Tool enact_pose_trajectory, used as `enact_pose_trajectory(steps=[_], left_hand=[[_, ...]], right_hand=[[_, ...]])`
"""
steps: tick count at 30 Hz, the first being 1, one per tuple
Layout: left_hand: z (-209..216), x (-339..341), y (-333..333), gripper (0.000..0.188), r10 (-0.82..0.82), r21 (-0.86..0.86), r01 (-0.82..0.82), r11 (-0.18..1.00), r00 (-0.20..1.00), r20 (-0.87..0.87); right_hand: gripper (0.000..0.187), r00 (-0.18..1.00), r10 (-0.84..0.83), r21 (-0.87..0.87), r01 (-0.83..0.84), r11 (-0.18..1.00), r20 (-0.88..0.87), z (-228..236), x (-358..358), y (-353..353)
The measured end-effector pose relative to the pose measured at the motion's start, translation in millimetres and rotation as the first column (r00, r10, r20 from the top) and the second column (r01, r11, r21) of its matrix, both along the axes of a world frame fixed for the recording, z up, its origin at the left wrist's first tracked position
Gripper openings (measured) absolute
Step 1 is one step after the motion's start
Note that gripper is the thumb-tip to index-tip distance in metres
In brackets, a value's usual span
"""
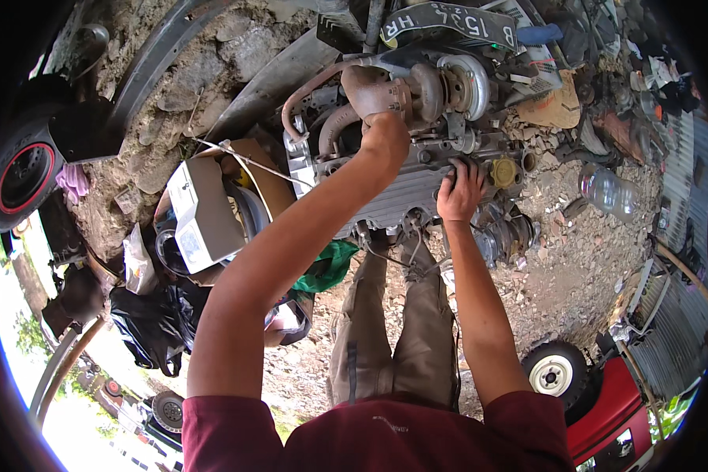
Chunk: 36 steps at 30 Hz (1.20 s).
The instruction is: The person assembles a car engine block outdoors on a gravel surface. They place a metal exhaust manifold onto the engine block, align the bolt holes, and secure the component by hand. The person then picks up a wrench to tighten the bolts on the manifold.
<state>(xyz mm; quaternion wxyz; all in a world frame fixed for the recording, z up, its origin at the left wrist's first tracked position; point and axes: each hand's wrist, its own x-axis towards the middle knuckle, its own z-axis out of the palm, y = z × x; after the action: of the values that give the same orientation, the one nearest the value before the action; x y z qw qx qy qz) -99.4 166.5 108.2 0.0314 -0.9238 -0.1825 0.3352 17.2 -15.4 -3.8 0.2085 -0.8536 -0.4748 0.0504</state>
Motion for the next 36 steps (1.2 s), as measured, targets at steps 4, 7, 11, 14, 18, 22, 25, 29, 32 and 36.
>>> enact_pose_trajectory(steps=[4,7,11,14,18,22,25,29,32,36], left_hand=[[-25,-20,-9,0.009,0.192,-0.016,-0.193,0.981,0.958,0.214],[-30,-45,-6,0.013,0.226,-0.096,-0.207,0.974,0.93,0.291],[-37,-66,-4,0.015,0.481,-0.25,-0.419,0.873,0.824,0.299],[-40,-77,-4,0.026,0.627,-0.319,-0.552,0.771,0.746,0.224],[-62,-95,3,0.042,0.617,-0.337,-0.528,0.779,0.742,0.263],[-72,-98,12,0.047,0.593,-0.348,-0.51,0.787,0.782,0.194],[-83,-102,12,0.053,0.56,-0.304,-0.485,0.82,0.792,0.245],[-104,-110,15,0.051,0.541,-0.307,-0.447,0.84,0.729,0.419],[-116,-119,24,0.05,0.511,-0.362,-0.382,0.851,0.765,0.393],[-67,-90,35,0.049,0.629,-0.438,-0.498,0.748,0.743,0.23]], right_hand=[[0.032,1.0,-0.008,-0.002,0.008,1.0,0.018,0,0,0],[0.03,1.0,0.005,0.025,-0.006,1.0,0.016,2,0,2],[0.029,0.999,0.01,0.041,-0.012,0.999,0.03,5,1,6],[0.029,1.0,0.011,0.047,-0.013,0.999,0.029,5,0,4],[0.03,0.999,-0.002,0.002,0.002,1.0,0.044,4,-2,3],[0.031,0.999,0.0,0.015,0.0,1.0,0.037,3,2,2],[0.03,1.0,-0.014,0.01,0.014,1.0,0.021,5,-1,2],[0.029,0.999,0.0,0.03,-0.002,1.0,0.052,4,0,3],[0.029,0.999,0.008,0.039,-0.01,0.999,0.043,3,-4,4],[0.029,0.997,0.003,0.051,-0.007,0.999,0.073,-2,1,1]])
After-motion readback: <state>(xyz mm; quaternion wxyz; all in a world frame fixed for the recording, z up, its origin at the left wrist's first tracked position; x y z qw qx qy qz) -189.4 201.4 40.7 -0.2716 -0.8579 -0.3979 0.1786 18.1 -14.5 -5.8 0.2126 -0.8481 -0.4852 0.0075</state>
